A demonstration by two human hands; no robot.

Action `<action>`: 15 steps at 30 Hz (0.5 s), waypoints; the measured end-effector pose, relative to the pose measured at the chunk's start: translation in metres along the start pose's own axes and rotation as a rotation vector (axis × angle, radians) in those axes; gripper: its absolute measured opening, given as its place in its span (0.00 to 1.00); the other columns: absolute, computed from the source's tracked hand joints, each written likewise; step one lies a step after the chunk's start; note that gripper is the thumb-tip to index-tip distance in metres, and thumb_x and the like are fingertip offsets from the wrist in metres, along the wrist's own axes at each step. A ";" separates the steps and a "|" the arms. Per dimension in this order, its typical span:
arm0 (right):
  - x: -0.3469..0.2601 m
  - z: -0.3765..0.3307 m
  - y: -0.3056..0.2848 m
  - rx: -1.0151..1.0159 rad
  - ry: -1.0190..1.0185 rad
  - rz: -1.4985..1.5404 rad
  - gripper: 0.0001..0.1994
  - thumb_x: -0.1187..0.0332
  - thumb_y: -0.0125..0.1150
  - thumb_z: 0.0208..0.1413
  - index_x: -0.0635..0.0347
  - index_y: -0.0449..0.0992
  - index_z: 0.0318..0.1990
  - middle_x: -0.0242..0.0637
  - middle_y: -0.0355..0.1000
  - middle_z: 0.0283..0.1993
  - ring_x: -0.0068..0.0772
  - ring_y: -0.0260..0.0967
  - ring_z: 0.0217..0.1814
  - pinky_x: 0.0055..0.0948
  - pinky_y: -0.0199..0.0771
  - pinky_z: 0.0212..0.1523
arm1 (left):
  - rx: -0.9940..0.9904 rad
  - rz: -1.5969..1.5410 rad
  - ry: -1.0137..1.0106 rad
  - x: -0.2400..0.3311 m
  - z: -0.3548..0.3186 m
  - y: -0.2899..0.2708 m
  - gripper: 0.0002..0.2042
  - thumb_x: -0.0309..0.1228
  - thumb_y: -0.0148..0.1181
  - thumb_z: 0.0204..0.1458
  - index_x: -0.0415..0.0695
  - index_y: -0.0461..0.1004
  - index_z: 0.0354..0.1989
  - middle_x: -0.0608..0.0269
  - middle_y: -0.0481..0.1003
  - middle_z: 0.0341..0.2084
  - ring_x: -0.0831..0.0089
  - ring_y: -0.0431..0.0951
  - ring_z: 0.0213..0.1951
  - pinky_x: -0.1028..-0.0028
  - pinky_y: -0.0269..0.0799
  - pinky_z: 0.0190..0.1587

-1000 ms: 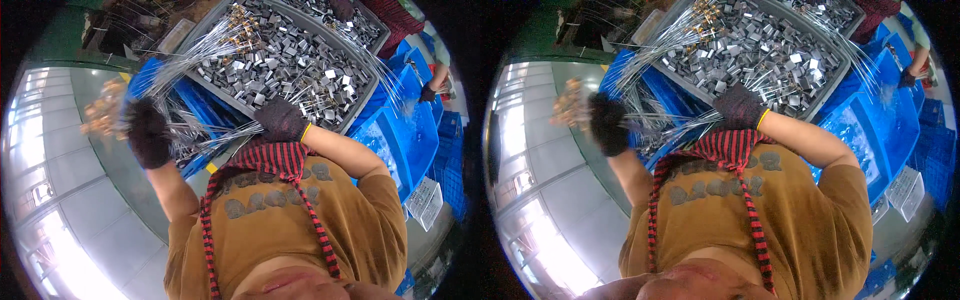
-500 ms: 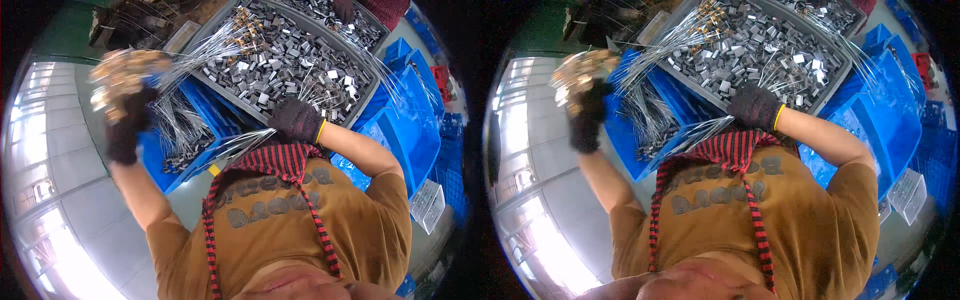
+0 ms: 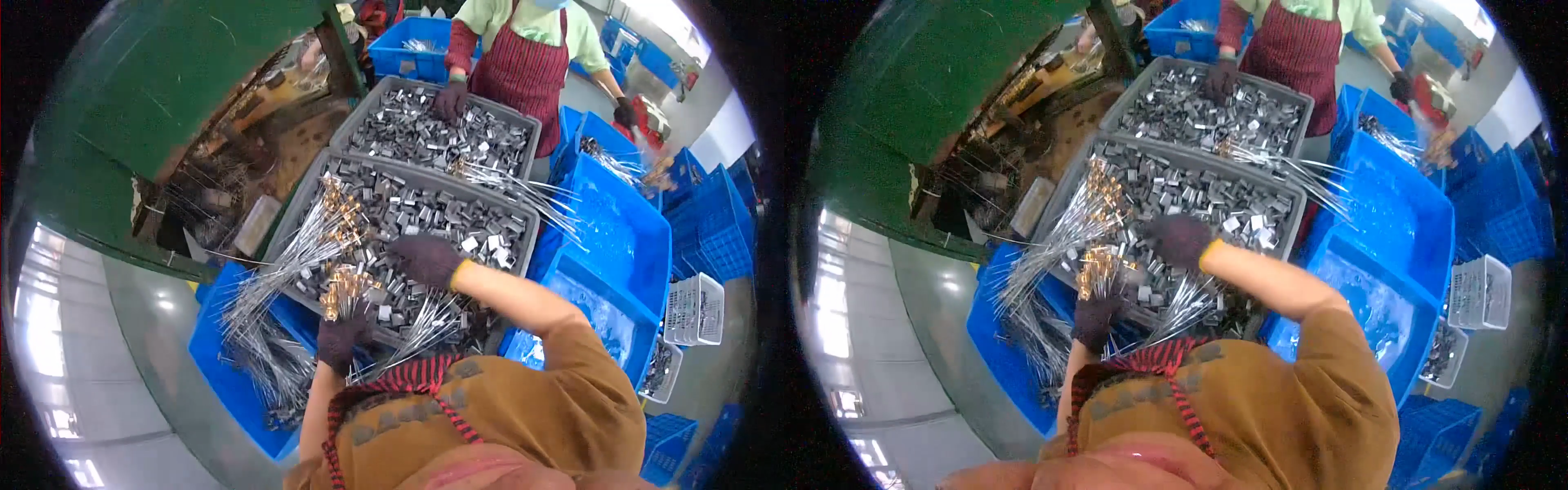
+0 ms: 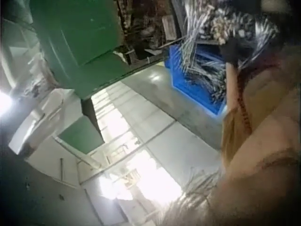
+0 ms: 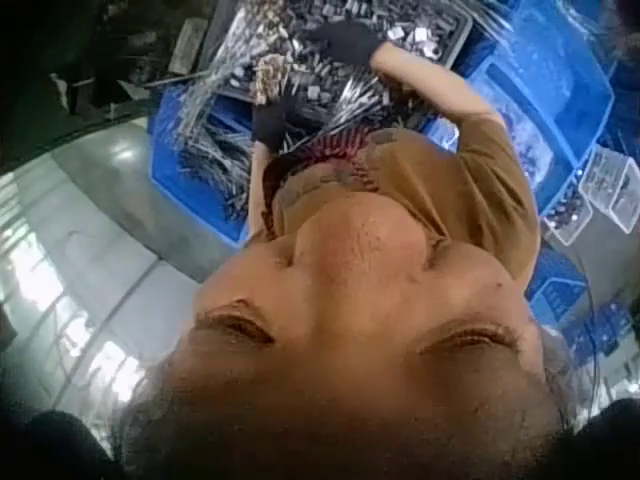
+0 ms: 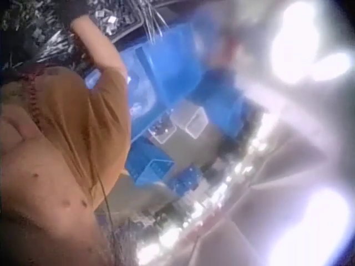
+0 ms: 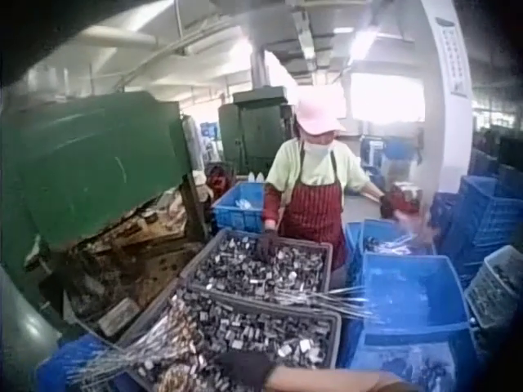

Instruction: The person attaches metal clips onto metal rods with brass pieces by hand, gathering the assembled rods into bundles.

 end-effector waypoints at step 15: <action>0.086 0.068 0.014 0.076 0.122 0.020 0.15 0.59 0.61 0.52 0.56 0.83 0.42 0.50 0.79 0.45 0.57 0.77 0.49 0.45 0.77 0.51 | 0.220 -0.286 -0.453 0.051 0.001 -0.010 0.22 0.20 0.65 0.47 0.40 0.75 0.54 0.58 0.81 0.37 0.69 0.79 0.27 0.71 0.74 0.28</action>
Point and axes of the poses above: each hand's wrist, its own z-axis towards the middle knuckle, its own y-axis out of the palm, x = y × z, the point moved 6 cm from there along z, towards the middle knuckle
